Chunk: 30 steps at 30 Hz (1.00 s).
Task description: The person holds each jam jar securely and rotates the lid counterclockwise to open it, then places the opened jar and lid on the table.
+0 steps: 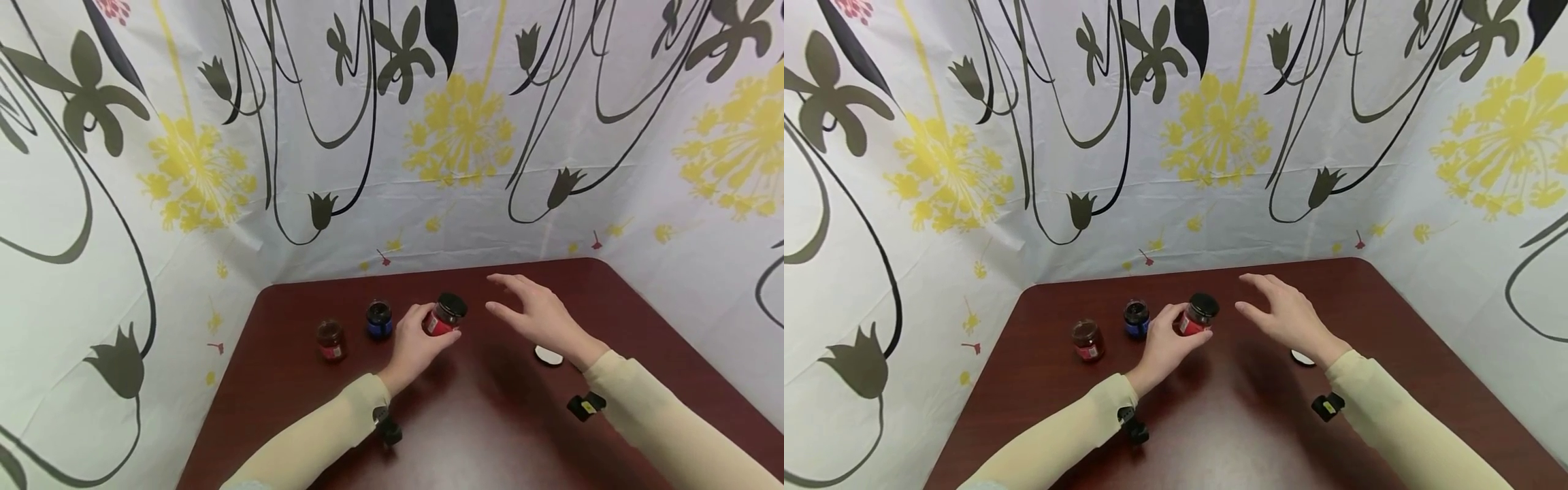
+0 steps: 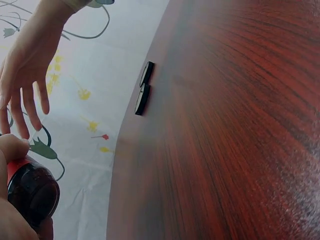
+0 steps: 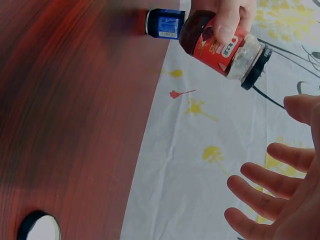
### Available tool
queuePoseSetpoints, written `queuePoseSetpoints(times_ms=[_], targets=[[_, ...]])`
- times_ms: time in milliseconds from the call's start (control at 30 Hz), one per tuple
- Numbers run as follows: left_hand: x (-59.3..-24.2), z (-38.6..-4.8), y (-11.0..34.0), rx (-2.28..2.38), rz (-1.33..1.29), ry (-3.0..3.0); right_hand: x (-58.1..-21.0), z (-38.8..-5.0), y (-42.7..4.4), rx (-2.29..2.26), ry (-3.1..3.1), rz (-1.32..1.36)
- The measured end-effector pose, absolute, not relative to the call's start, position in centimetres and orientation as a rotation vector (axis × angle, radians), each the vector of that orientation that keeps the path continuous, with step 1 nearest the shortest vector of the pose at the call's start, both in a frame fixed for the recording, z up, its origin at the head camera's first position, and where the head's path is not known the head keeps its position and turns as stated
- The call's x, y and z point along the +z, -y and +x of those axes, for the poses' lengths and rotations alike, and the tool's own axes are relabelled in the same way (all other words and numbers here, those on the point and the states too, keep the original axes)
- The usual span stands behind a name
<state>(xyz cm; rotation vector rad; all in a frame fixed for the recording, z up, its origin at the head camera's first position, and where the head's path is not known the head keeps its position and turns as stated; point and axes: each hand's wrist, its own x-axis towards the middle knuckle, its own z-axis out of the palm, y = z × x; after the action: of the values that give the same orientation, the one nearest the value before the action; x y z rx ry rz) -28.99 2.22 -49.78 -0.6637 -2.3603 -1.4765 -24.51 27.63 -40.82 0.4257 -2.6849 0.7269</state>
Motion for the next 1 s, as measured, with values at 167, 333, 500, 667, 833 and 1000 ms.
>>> queuePoseSetpoints(times_ms=[167, 333, 500, 667, 833, 1000], targets=[[-49.7, -28.6, -2.1, -1.487, -0.670, 2.364, -41.0, -24.6, -27.2, 0.743, 2.685, 0.422], [-49.6, -28.3, -1.8, -1.489, -0.667, 2.358, -40.9, -24.6, -26.8, 0.765, 2.686, 0.423], [-49.4, -28.2, -1.6, -1.463, -0.675, 2.365, -40.6, -24.9, -26.4, 0.778, 2.689, 0.440], [-49.3, -28.1, -1.6, -1.453, -0.713, 2.367, -40.7, -24.9, -26.0, 0.801, 2.680, 0.470], [-49.4, -27.9, -1.7, -1.451, -0.712, 2.373, -40.9, -25.0, -25.7, 0.811, 2.673, 0.486], [-49.4, -27.6, -1.6, -1.434, -0.701, 2.373, -41.3, -25.0, -25.4, 0.841, 2.680, 0.471]])
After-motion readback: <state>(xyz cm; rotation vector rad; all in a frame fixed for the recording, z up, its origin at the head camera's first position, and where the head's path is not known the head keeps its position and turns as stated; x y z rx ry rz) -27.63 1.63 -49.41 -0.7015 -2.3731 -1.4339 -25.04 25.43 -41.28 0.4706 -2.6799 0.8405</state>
